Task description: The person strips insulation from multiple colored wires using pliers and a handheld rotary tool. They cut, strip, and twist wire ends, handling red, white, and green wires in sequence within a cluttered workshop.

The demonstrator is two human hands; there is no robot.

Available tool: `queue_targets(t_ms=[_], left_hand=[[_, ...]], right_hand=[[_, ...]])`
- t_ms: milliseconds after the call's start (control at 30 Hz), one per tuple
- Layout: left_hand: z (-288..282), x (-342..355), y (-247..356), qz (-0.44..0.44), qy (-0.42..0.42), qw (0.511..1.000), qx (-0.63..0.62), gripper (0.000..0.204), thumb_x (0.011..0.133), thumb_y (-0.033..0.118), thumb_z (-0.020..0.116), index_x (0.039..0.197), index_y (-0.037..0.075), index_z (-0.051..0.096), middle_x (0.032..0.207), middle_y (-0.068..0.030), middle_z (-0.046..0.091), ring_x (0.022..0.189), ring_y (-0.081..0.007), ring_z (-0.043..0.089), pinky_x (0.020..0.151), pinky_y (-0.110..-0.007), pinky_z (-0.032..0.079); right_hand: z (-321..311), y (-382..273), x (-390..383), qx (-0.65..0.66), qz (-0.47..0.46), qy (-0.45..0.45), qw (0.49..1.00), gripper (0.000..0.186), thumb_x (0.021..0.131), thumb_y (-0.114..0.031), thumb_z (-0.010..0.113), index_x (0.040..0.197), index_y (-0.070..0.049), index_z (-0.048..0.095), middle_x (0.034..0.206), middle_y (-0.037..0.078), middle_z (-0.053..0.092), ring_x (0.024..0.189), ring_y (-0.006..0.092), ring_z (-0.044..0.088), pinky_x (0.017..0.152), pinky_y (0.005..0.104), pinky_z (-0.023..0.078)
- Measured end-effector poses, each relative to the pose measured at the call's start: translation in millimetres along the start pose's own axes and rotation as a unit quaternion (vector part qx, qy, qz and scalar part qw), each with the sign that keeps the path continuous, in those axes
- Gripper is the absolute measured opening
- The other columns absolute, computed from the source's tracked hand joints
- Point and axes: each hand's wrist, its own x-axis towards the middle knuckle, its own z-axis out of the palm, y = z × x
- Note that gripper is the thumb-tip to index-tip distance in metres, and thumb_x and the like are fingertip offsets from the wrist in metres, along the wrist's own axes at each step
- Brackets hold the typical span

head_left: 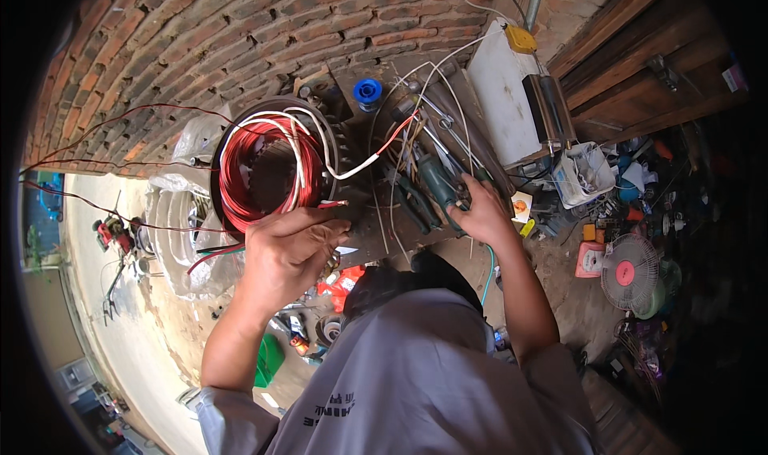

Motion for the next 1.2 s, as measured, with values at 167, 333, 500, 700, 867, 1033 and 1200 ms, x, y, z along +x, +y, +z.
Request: queue_targets(t_ms=[167, 333, 500, 700, 867, 1033, 1200], left_hand=[[8, -11, 11, -0.035, 0.044, 0.997, 0.045, 0.016, 0.078, -0.004, 0.083, 0.093, 0.001, 0.079, 0.092, -0.0120, 0.079, 0.082, -0.0259, 0.077, 0.071, -0.034, 0.060], [18, -13, 23, -0.073, 0.103, 0.985, 0.119, 0.018, 0.077, 0.005, 0.088, 0.093, 0.006, 0.080, 0.091, -0.0073, 0.075, 0.079, -0.0247, 0.072, 0.070, -0.037, 0.056], [11, -18, 16, -0.057, 0.069, 0.986, 0.138, 0.026, 0.077, 0.013, 0.087, 0.100, 0.009, 0.075, 0.092, -0.0030, 0.072, 0.081, -0.0250, 0.067, 0.070, -0.037, 0.048], [-5, -17, 10, -0.045, -0.002, 0.998, 0.039, 0.031, 0.075, 0.004, 0.083, 0.105, 0.002, 0.072, 0.100, -0.0110, 0.071, 0.091, -0.0340, 0.068, 0.079, -0.045, 0.058], [-5, -19, 5, -0.055, -0.021, 0.998, 0.013, 0.025, 0.079, -0.001, 0.081, 0.103, 0.003, 0.076, 0.102, -0.0102, 0.073, 0.095, -0.0324, 0.070, 0.080, -0.043, 0.057], [2, -20, 0, -0.055, 0.024, 0.998, -0.016, 0.020, 0.079, 0.000, 0.080, 0.096, 0.002, 0.072, 0.087, -0.0116, 0.066, 0.082, -0.0345, 0.068, 0.069, -0.044, 0.056], [7, -20, 0, -0.073, 0.051, 0.995, -0.033, 0.016, 0.082, 0.003, 0.082, 0.090, 0.003, 0.069, 0.085, -0.0119, 0.065, 0.078, -0.0353, 0.067, 0.067, -0.045, 0.054]], right_hand=[[8, -32, 109, -0.075, 0.035, 0.067, 0.994, 0.077, 0.086, -0.030, 0.078, 0.153, -0.007, 0.051, 0.141, 0.024, 0.057, 0.138, 0.0428, 0.051, 0.118, 0.0547, 0.038], [25, -23, 146, -0.186, -0.097, 0.251, 0.945, 0.050, 0.089, -0.026, 0.076, 0.131, -0.002, 0.068, 0.129, 0.022, 0.063, 0.125, 0.0415, 0.058, 0.108, 0.0522, 0.045], [9, -60, 56, 0.298, -0.266, 0.023, 0.916, 0.019, 0.099, -0.008, 0.073, 0.114, 0.003, 0.075, 0.103, 0.013, 0.075, 0.095, 0.0212, 0.073, 0.083, 0.0326, 0.057], [-4, -107, -29, 0.374, -0.389, -0.104, 0.836, 0.030, 0.090, 0.001, 0.080, 0.119, 0.004, 0.070, 0.102, 0.012, 0.075, 0.090, 0.0181, 0.074, 0.080, 0.0319, 0.058], [10, -133, -40, 0.298, -0.475, 0.024, 0.828, 0.026, 0.085, 0.005, 0.079, 0.109, 0.003, 0.069, 0.094, 0.016, 0.072, 0.082, 0.0297, 0.073, 0.073, 0.0382, 0.058], [19, -143, -45, 0.224, -0.530, 0.184, 0.797, 0.024, 0.080, 0.007, 0.082, 0.099, 0.000, 0.071, 0.091, 0.015, 0.073, 0.074, 0.0313, 0.071, 0.068, 0.0371, 0.058], [34, -142, -62, 0.231, -0.463, 0.297, 0.803, 0.020, 0.083, 0.007, 0.080, 0.093, -0.001, 0.065, 0.087, 0.013, 0.070, 0.071, 0.0271, 0.067, 0.065, 0.0339, 0.055]])
